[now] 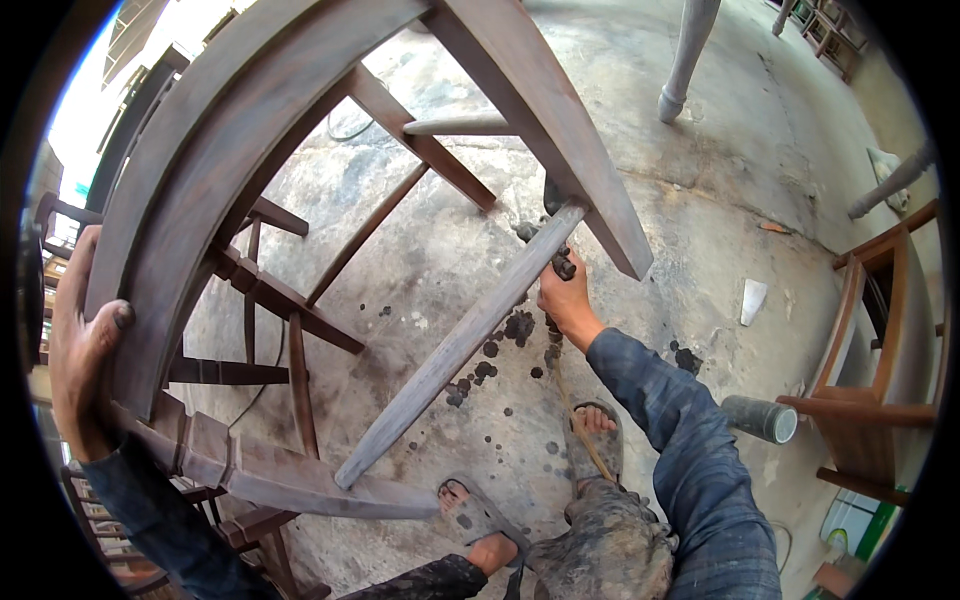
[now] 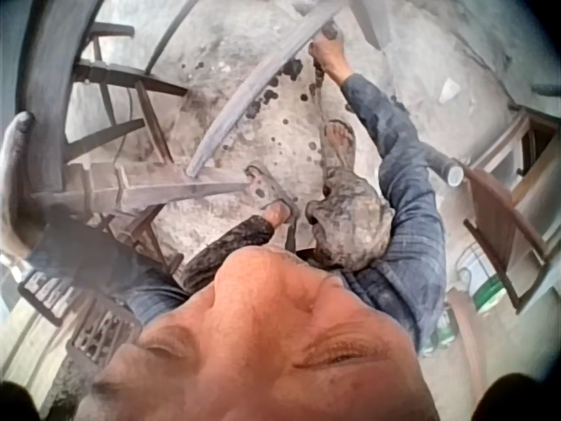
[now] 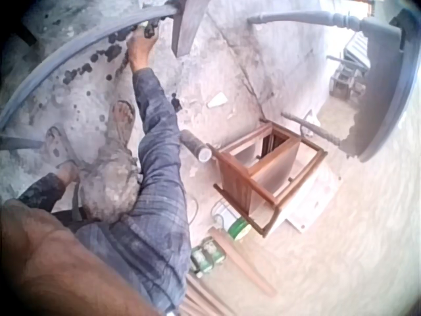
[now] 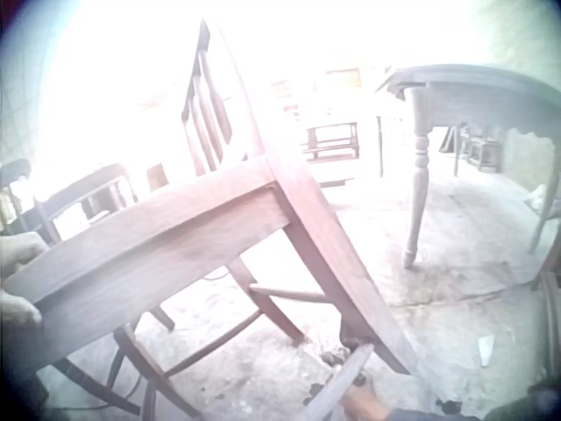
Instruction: The person uses a spray gun to apply a dark finish to a wooden chair, systematically covering the legs, seat, and backrest. The chair is rotated and tilted to ensure even coverage on all surfaces.
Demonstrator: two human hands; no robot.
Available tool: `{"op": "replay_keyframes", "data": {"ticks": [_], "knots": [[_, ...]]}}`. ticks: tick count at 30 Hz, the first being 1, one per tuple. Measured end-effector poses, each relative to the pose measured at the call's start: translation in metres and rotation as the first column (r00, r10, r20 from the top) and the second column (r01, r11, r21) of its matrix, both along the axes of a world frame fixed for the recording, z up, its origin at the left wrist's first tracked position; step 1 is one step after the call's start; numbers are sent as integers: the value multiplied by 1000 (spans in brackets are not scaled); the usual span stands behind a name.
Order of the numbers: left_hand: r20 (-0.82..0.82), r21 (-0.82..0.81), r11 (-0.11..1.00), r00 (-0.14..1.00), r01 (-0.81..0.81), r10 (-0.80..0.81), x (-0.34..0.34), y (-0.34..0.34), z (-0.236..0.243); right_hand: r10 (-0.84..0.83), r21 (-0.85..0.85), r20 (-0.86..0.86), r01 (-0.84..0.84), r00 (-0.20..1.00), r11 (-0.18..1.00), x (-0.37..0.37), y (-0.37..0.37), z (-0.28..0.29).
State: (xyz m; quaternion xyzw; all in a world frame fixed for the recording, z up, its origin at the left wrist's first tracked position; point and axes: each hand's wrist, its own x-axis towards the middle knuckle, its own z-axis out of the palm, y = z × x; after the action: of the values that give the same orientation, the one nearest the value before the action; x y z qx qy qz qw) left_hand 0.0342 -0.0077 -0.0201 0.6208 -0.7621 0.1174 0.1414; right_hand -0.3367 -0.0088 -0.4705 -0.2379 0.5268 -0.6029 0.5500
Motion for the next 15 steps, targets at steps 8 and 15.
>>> {"op": "replay_keyframes", "data": {"ticks": [8,15], "knots": [[-117,124,991,993,41,-27,-35,1,-5,-27,-72,-134,17,991,997,7,14,9],[-187,192,959,967,209,-173,-50,12,11,58,44,-204,-50,977,998,-8,89,0]]}}
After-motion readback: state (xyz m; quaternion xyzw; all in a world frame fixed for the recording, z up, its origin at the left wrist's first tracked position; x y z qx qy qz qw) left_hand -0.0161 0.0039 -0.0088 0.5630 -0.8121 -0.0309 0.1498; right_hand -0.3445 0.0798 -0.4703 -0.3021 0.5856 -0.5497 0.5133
